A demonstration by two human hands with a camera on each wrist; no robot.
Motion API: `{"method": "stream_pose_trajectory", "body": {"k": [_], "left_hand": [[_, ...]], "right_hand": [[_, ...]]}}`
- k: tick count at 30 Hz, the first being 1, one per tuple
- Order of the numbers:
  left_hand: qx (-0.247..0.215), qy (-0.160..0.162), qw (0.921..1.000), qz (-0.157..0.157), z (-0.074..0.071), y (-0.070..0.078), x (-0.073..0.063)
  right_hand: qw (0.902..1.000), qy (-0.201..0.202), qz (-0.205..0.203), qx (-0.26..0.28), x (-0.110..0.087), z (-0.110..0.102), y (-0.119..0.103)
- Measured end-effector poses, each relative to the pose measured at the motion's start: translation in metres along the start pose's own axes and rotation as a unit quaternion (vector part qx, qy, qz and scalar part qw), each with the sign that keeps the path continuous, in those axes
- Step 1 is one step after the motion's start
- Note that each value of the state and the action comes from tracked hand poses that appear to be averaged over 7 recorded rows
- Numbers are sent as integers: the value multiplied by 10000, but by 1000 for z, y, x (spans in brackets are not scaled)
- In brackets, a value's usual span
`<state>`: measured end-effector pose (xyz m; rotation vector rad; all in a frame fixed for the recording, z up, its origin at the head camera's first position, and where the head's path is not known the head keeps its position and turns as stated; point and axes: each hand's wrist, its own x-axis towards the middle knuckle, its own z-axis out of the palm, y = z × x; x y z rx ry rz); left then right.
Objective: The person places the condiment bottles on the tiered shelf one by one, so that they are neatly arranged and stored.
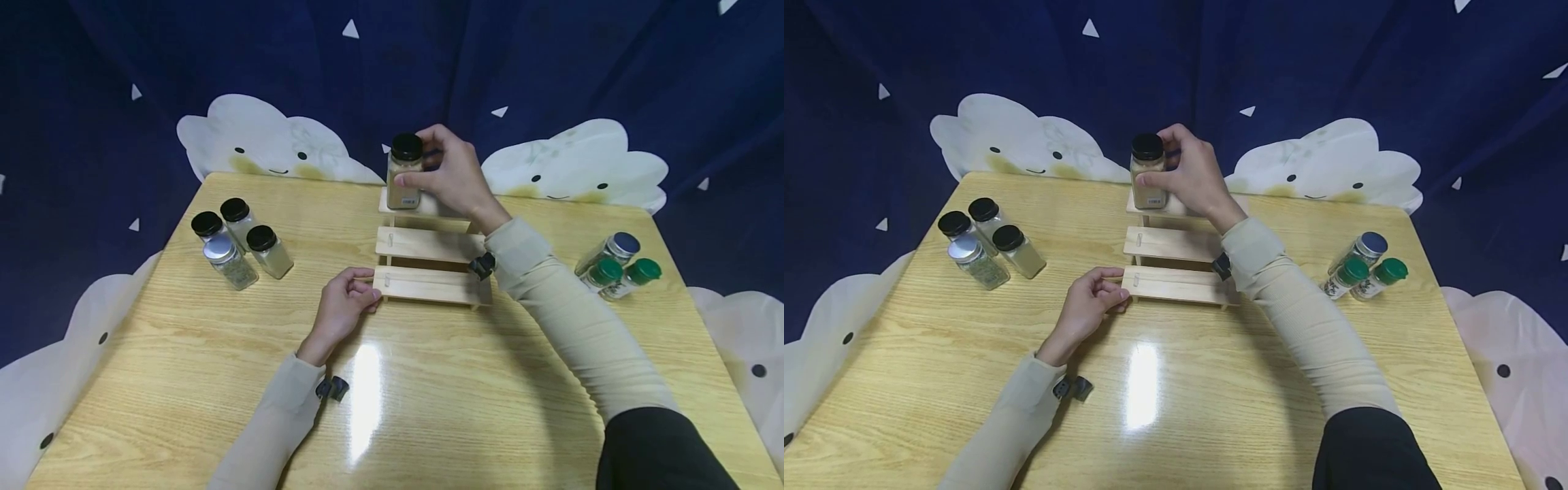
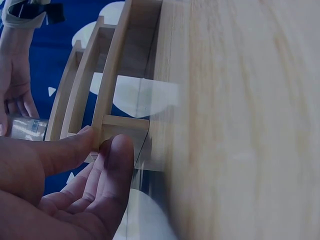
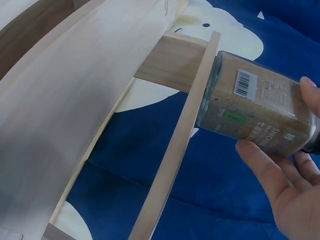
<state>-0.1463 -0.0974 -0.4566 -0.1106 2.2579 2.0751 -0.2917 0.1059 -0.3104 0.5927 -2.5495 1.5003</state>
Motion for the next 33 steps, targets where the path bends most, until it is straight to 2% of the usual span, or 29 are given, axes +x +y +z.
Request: {"method": "stream_pose_trajectory", "body": {"k": [19,33], "left_hand": [[-51,4,9999,-98,1,2,0],[-31,0,9998,-178,1,2,1]], "right_hand": [[10000,12,6,95,-4,2,1],[9998,-200,-3,70,-7,-5,4]]}}
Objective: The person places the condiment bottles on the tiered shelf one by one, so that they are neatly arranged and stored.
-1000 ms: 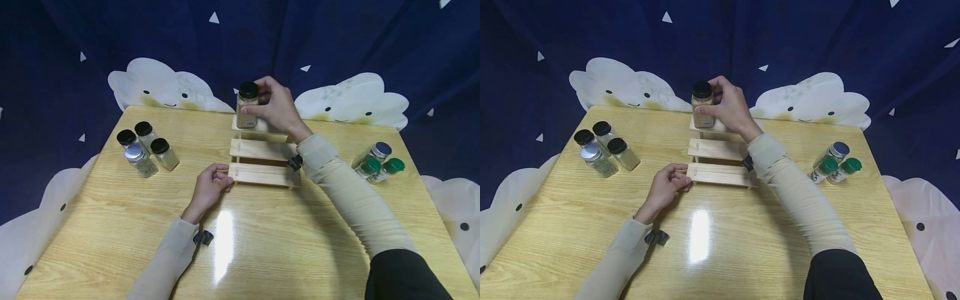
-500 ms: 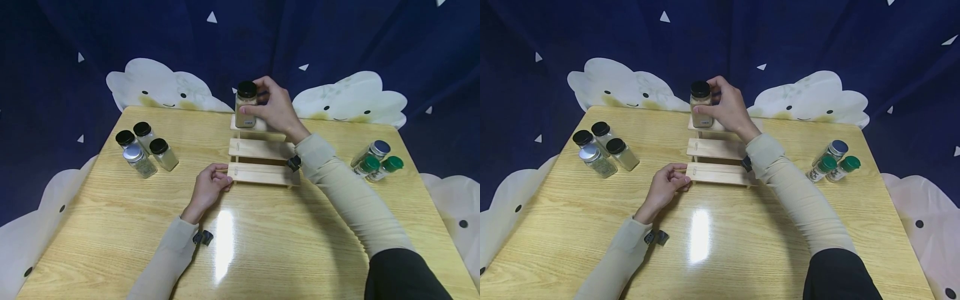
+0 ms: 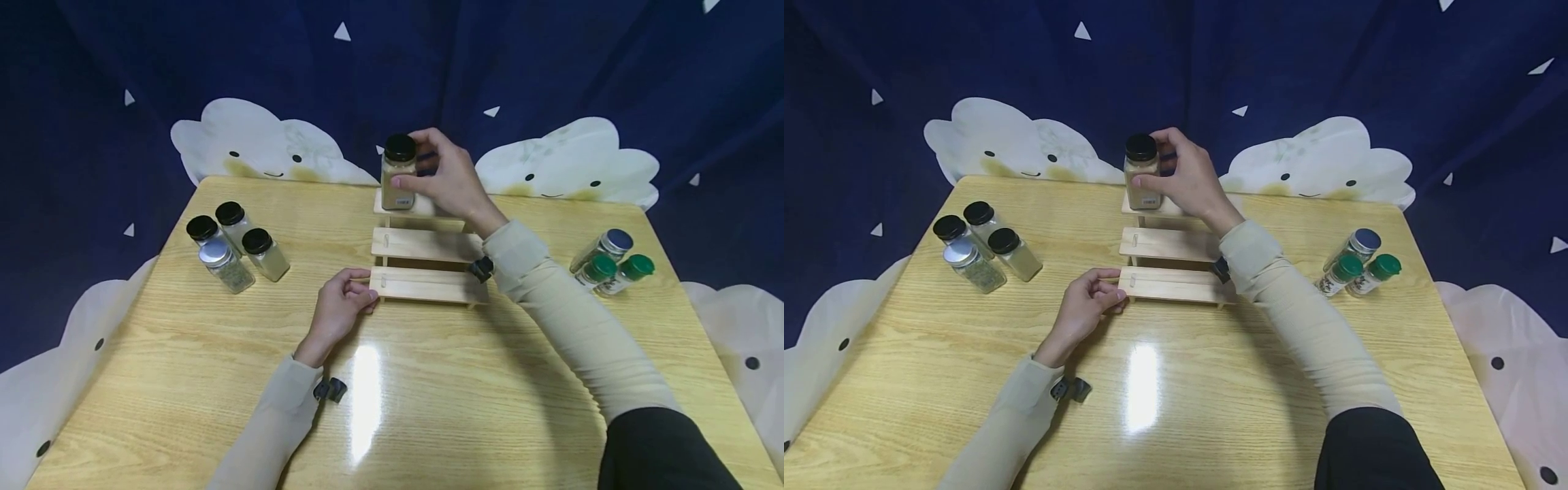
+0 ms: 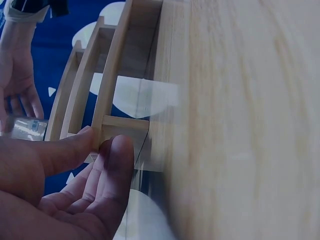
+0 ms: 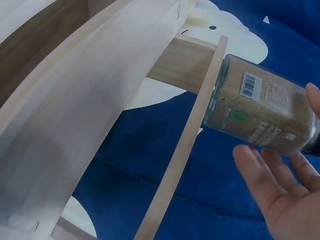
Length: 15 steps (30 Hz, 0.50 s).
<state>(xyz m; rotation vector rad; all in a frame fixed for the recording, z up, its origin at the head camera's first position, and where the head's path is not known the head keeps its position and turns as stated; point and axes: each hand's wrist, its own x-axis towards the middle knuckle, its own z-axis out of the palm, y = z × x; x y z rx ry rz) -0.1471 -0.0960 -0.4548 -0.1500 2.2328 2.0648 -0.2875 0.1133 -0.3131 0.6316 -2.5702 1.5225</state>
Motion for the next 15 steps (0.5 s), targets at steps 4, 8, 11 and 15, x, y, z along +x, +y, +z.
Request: {"method": "stream_pose_trajectory", "body": {"k": [4,8,11,15], "left_hand": [[41,-5,10000,-34,0,0,0],[36,3,10000,-58,0,1,-1],[20,7,10000,-34,0,1,-1],[1,-1,10000,-35,0,2,-1]], "right_hand": [[9999,-27,-105,40,-5,-5,-1],[9997,-91,-208,-26,-11,-10,-3],[9995,-147,-235,-118,-15,-15,-4],[9994,-209,-188,-200,-23,-22,-7]]}}
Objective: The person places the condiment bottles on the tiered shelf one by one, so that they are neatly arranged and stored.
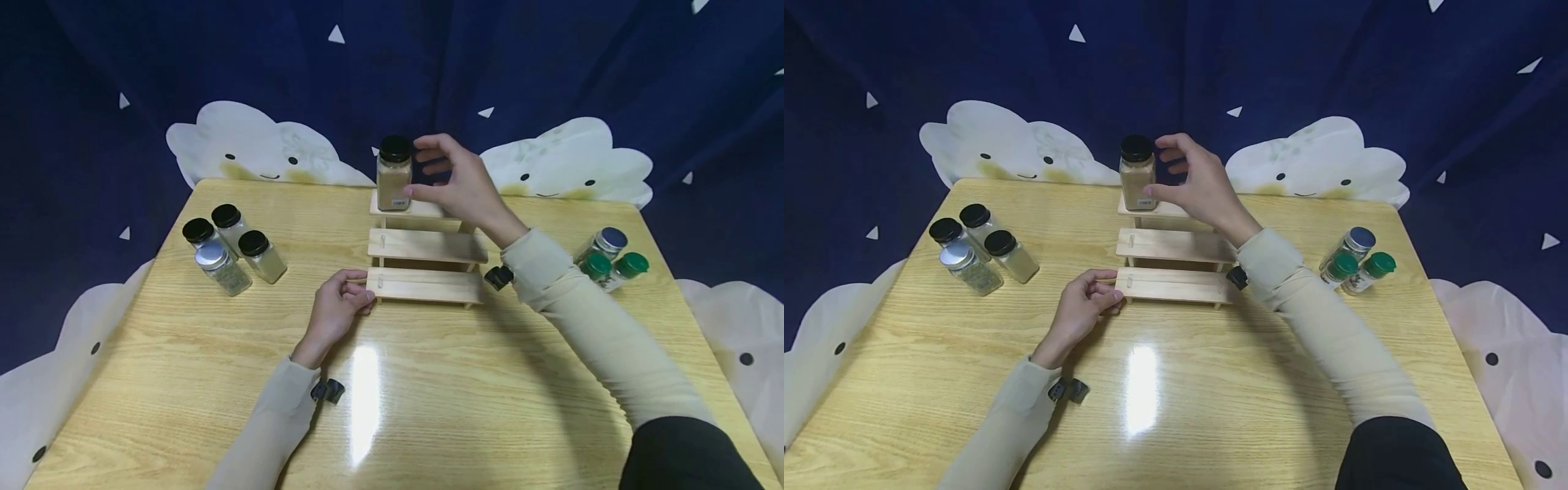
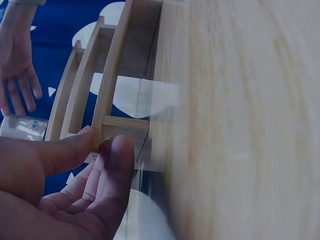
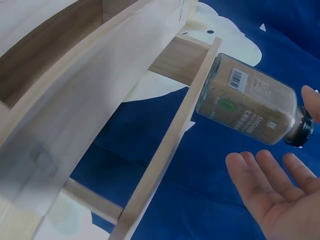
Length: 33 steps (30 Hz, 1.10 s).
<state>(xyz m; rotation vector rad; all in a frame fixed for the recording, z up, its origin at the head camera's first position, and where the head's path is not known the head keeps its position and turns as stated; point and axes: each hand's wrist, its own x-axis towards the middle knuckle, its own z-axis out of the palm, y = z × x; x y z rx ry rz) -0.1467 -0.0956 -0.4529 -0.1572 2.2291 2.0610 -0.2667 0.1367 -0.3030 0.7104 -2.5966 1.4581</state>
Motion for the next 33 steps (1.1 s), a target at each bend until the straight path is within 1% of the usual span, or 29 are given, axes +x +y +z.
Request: {"method": "stream_pose_trajectory", "body": {"k": [7,13,18,27,33], "left_hand": [[-6,28,10000,25,-1,0,0],[-37,51,10000,40,0,1,-1],[-36,28,10000,51,1,0,-1],[113,35,9999,25,0,1,0],[34,-2,10000,-6,1,-1,0]], "right_hand": [[10000,37,54,26,-12,-14,-1],[9997,186,15,140,-23,-25,-2],[9991,344,37,246,-35,-40,-5],[9981,586,116,144,-55,-66,-5],[9967,766,234,136,-68,-80,-1]]}}
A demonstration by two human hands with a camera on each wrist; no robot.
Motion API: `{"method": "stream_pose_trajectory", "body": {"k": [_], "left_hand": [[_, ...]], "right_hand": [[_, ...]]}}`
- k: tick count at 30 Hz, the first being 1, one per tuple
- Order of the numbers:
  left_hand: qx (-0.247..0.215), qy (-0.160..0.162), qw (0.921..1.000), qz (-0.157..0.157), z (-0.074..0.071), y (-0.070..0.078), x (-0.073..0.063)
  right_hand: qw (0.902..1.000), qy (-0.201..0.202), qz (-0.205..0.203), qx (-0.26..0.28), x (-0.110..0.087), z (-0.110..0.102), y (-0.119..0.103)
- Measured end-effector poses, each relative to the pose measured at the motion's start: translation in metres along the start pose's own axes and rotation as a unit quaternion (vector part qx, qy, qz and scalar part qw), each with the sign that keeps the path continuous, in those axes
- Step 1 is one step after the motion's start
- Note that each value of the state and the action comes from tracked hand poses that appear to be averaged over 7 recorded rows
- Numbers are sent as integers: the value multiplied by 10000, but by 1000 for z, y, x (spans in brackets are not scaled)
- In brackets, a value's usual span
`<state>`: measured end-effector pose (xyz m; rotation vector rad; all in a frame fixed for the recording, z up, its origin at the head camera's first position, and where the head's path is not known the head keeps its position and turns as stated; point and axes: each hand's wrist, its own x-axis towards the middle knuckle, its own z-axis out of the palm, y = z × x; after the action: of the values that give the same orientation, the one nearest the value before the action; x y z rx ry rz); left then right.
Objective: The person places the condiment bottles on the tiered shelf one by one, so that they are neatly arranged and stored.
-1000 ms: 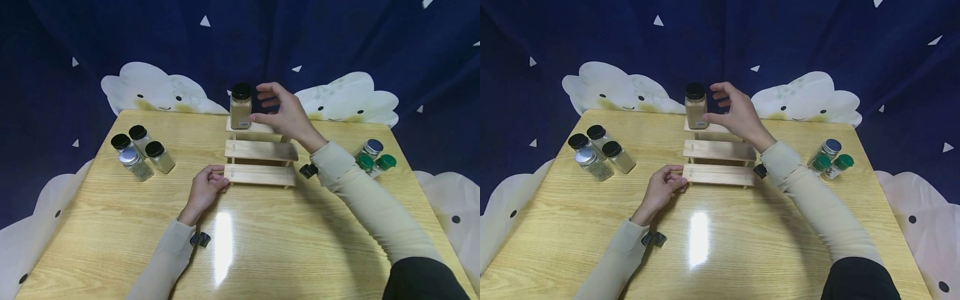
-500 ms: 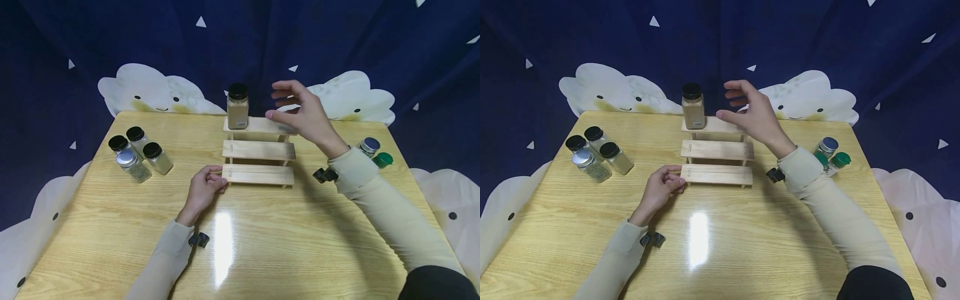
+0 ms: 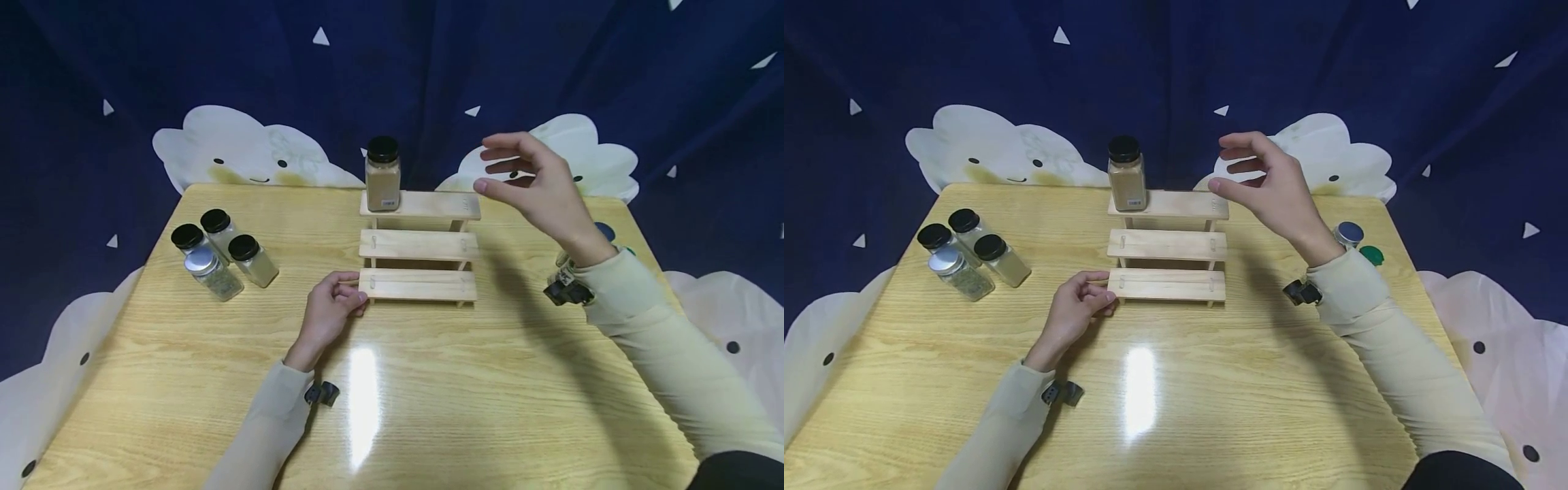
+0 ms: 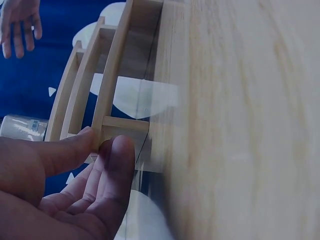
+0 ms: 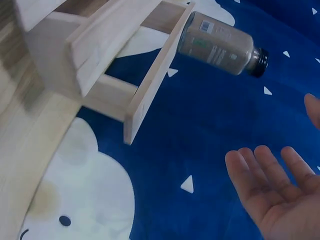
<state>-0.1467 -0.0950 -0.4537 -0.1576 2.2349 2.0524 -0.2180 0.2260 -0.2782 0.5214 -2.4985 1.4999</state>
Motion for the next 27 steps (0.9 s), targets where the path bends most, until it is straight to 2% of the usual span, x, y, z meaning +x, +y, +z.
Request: {"method": "stream_pose_trajectory", "body": {"k": [8,18,27], "left_hand": [[22,-16,10000,39,0,0,1],[-104,-45,9999,-26,0,-2,-3],[-9,5,10000,39,0,-2,-1]], "right_hand": [[9997,250,-27,73,-15,-24,12],[9971,698,112,-291,-34,-60,33],[9925,1084,191,-531,-48,-88,51]]}}
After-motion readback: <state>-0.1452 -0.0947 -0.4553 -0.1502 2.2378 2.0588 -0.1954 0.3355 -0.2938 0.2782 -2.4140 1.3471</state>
